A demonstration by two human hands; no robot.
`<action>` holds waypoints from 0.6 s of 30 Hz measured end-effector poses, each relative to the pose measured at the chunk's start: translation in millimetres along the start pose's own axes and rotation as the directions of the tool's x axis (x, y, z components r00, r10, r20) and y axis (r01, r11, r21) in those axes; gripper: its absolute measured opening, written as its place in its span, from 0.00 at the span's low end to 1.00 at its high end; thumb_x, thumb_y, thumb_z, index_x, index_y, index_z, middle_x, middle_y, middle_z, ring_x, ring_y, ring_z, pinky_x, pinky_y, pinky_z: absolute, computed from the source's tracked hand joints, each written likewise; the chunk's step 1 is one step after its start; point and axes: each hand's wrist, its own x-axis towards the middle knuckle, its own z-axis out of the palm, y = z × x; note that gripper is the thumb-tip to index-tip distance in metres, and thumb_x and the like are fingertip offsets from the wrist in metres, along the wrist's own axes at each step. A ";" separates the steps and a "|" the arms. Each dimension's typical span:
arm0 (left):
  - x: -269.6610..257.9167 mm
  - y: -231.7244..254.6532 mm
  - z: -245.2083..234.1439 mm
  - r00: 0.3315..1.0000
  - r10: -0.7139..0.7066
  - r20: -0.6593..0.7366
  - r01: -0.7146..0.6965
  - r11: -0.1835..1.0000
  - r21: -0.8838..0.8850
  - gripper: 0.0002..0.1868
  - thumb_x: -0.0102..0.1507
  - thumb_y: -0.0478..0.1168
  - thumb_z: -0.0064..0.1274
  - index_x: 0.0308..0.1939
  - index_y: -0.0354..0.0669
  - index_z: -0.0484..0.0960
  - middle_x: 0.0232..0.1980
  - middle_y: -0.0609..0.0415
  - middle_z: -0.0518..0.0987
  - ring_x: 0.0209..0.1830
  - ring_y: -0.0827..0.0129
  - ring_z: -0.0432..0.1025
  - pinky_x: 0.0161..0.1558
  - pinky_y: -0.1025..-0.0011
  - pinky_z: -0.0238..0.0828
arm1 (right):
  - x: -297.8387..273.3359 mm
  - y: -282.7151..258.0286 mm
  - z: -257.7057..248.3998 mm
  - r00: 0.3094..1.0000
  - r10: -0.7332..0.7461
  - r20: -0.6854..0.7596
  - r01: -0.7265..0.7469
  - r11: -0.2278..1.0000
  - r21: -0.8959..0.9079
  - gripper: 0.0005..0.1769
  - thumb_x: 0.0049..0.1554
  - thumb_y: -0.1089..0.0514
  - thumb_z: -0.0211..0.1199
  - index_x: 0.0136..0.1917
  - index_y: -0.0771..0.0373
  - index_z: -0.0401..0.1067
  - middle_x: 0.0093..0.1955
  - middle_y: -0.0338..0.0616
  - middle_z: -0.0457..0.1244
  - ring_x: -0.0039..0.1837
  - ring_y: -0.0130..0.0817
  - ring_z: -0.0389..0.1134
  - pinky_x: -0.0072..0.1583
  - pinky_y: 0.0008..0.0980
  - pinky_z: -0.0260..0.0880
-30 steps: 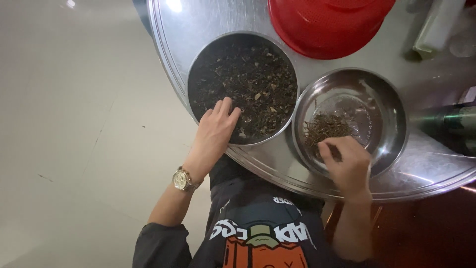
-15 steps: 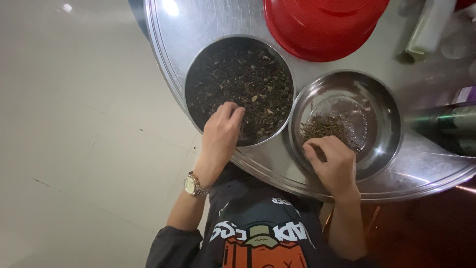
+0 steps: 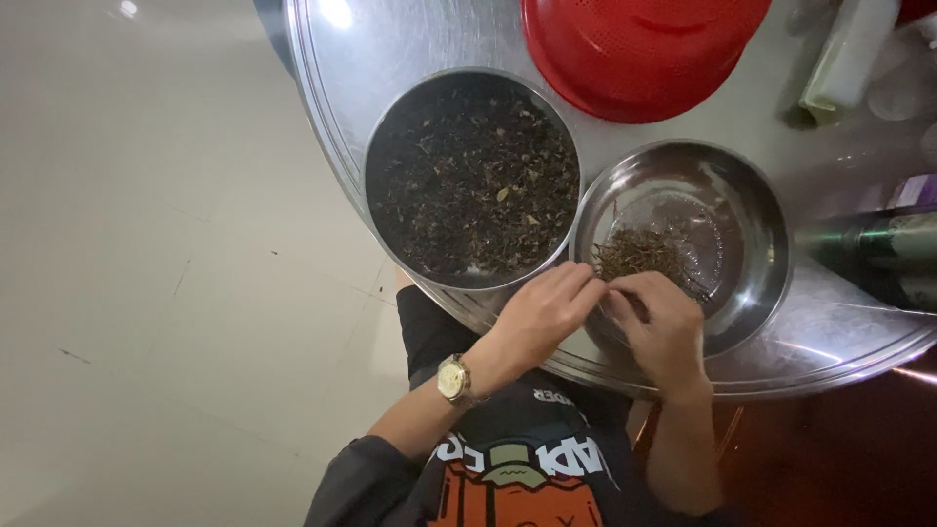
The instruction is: Manually sorting through dried tea leaves to remove stems and debris, placing the discarded parts into a separate tray.
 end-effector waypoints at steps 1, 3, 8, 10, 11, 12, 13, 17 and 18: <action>1.5 0.4 1.6 1.000 0.021 -0.005 -0.021 0.999 -0.029 0.03 0.67 0.29 0.50 0.42 0.38 0.75 0.38 0.50 0.71 0.38 0.59 0.74 0.41 0.71 0.74 | -4.2 8.7 -0.6 1.000 0.004 -0.006 -0.004 1.000 -0.011 0.03 0.63 0.56 0.65 0.48 0.55 0.78 0.42 0.41 0.69 0.45 0.47 0.71 0.45 0.41 0.71; 3.3 2.7 6.5 0.999 0.041 -0.006 -0.041 0.997 -0.063 0.03 0.67 0.28 0.49 0.44 0.38 0.75 0.39 0.49 0.71 0.40 0.58 0.74 0.42 0.70 0.74 | -17.7 29.9 -4.6 1.000 0.015 -0.011 -0.015 1.000 -0.022 0.04 0.63 0.55 0.65 0.48 0.54 0.78 0.41 0.40 0.69 0.45 0.46 0.71 0.46 0.40 0.71; 4.7 -11.8 0.7 0.995 -0.091 -0.044 0.084 0.985 -0.148 0.04 0.65 0.36 0.56 0.42 0.40 0.78 0.38 0.49 0.75 0.34 0.57 0.74 0.37 0.64 0.74 | -28.1 50.3 -41.9 0.996 0.084 -0.001 -0.083 0.986 -0.144 0.04 0.64 0.60 0.68 0.52 0.61 0.76 0.46 0.46 0.69 0.47 0.48 0.71 0.48 0.42 0.71; 1.6 -33.7 -25.7 0.988 -0.146 -0.055 0.139 0.984 -0.112 0.05 0.65 0.33 0.56 0.43 0.40 0.77 0.40 0.49 0.76 0.35 0.61 0.73 0.35 0.68 0.73 | -16.7 42.7 -60.2 0.984 0.134 0.117 -0.105 0.968 -0.228 0.11 0.61 0.60 0.67 0.57 0.62 0.75 0.52 0.49 0.70 0.49 0.43 0.72 0.51 0.37 0.74; -0.3 -44.6 -39.3 0.977 -0.201 -0.067 0.196 0.978 -0.073 0.06 0.65 0.31 0.57 0.44 0.39 0.76 0.42 0.49 0.77 0.37 0.65 0.72 0.34 0.72 0.72 | -11.0 38.5 -69.1 0.955 0.190 0.229 -0.114 0.944 -0.308 0.18 0.59 0.59 0.66 0.62 0.62 0.74 0.57 0.52 0.70 0.51 0.38 0.73 0.54 0.33 0.77; -4.2 -54.2 -43.4 0.977 -0.202 -0.068 0.197 0.978 -0.073 0.06 0.65 0.31 0.57 0.44 0.39 0.76 0.42 0.49 0.77 0.37 0.65 0.72 0.34 0.72 0.72 | -3.0 35.2 -69.7 0.955 0.190 0.230 -0.113 0.944 -0.309 0.18 0.59 0.59 0.66 0.62 0.62 0.74 0.57 0.52 0.70 0.51 0.38 0.73 0.54 0.33 0.77; -8.1 -63.5 -47.7 0.942 -0.330 -0.055 0.331 0.944 0.010 0.06 0.66 0.34 0.57 0.44 0.38 0.76 0.41 0.49 0.77 0.35 0.65 0.72 0.34 0.72 0.74 | 4.9 31.7 -70.4 0.980 0.074 0.186 -0.006 0.940 -0.340 0.16 0.59 0.59 0.68 0.60 0.63 0.76 0.56 0.51 0.71 0.54 0.39 0.73 0.57 0.35 0.75; -19.1 -90.6 -61.7 0.868 -0.482 -0.119 0.496 0.846 0.194 0.08 0.69 0.39 0.55 0.45 0.37 0.76 0.41 0.48 0.73 0.37 0.57 0.70 0.35 0.63 0.69 | 55.5 -4.3 -56.1 0.956 -0.247 0.159 0.285 0.911 -0.297 0.06 0.62 0.60 0.69 0.50 0.65 0.77 0.49 0.52 0.71 0.53 0.42 0.73 0.57 0.36 0.76; -18.9 -94.3 -61.5 0.867 -0.483 -0.122 0.498 0.845 0.195 0.08 0.69 0.39 0.55 0.45 0.37 0.76 0.41 0.48 0.73 0.37 0.57 0.70 0.35 0.63 0.69 | 69.2 -15.2 -45.5 0.955 -0.251 0.160 0.289 0.910 -0.296 0.06 0.62 0.60 0.69 0.50 0.65 0.77 0.49 0.52 0.71 0.53 0.42 0.73 0.57 0.36 0.76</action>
